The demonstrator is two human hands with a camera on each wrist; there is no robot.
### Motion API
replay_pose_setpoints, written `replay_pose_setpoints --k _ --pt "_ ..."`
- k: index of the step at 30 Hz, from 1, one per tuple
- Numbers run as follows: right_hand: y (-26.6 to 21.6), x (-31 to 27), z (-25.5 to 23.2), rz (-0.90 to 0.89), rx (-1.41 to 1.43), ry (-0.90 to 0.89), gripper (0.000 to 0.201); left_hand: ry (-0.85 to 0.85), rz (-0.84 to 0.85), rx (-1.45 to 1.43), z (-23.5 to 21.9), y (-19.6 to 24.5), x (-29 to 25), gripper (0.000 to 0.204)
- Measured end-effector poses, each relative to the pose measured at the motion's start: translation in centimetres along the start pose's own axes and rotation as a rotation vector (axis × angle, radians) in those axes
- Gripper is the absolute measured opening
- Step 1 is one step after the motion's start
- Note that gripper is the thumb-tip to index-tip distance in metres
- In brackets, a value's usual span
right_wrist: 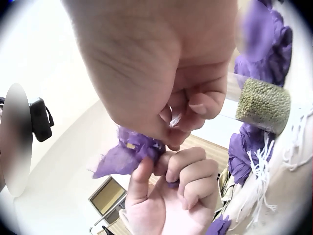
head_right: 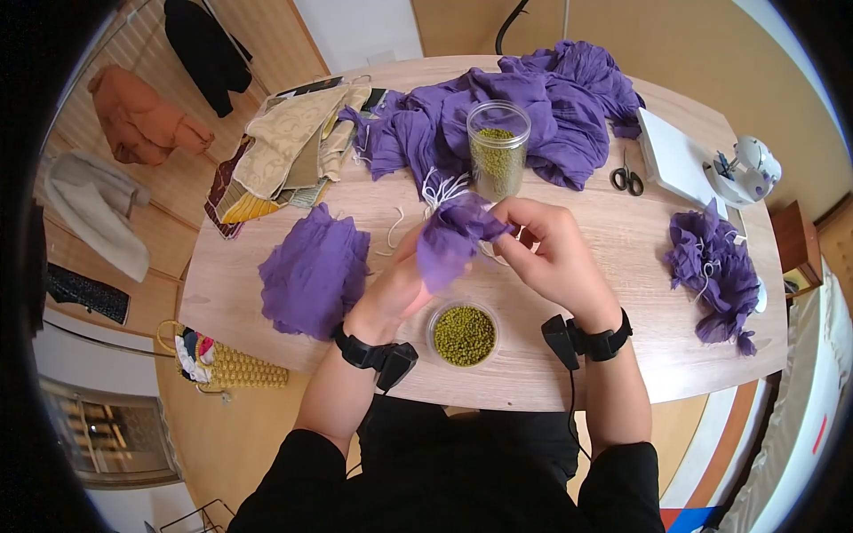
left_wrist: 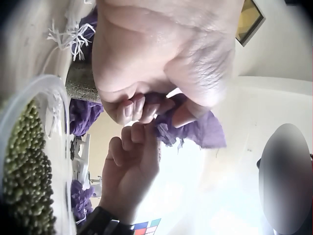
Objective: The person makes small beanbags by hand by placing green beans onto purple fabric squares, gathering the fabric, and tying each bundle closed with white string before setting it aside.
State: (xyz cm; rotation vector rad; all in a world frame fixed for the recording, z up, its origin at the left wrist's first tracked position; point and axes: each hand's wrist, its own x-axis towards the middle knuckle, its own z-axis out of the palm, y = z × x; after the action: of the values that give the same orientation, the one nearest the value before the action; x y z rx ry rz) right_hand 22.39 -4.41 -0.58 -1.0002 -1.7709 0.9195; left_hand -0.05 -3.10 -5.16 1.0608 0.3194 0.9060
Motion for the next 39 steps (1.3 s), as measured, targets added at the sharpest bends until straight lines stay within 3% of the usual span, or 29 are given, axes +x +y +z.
replay_pose_setpoints --k 1,3,5,13,19,23,25,26,28,34,39 --pt "-0.1 0.0 0.2 0.000 0.000 0.000 0.005 0.000 0.000 0.000 0.1 -0.1 0.1 0.054" --pt "-0.3 0.0 0.7 -0.053 -0.136 0.027 0.005 0.197 0.030 -0.067 0.8 -0.4 0.5 0.027" --pt "-0.9 0.1 1.5 -0.087 -0.163 0.039 0.006 0.243 0.015 -0.133 0.2 -1.1 0.8 0.023" --pt "-0.3 0.0 2.9 -0.083 -0.220 0.178 0.009 0.430 0.130 -0.064 0.5 -1.5 1.3 0.031" --pt "0.2 0.2 2.5 -0.045 -0.116 0.331 0.012 0.430 0.133 -0.023 1.0 -0.3 1.5 0.031" --pt "0.2 0.1 2.3 0.035 -0.032 0.317 0.011 0.435 0.125 -0.055 0.8 -0.6 1.4 0.030" --pt "-0.3 0.1 1.9 0.114 -0.089 0.120 0.011 0.445 0.162 -0.089 -0.1 -1.4 1.4 0.024" --pt "-0.6 0.2 1.8 0.114 -0.089 0.122 0.011 0.444 0.161 -0.088 -0.5 -1.6 1.3 0.024" --pt "-1.1 0.4 1.7 0.307 0.062 -0.013 0.018 0.411 0.169 -0.034 -0.6 -1.7 1.3 0.020" --pt "-0.4 0.6 1.6 0.348 0.424 0.032 0.034 0.389 0.177 0.084 0.7 -1.1 1.2 0.019" --pt "0.2 0.8 1.5 0.352 0.471 0.016 0.022 0.404 0.193 0.138 1.2 -0.9 1.2 0.014"
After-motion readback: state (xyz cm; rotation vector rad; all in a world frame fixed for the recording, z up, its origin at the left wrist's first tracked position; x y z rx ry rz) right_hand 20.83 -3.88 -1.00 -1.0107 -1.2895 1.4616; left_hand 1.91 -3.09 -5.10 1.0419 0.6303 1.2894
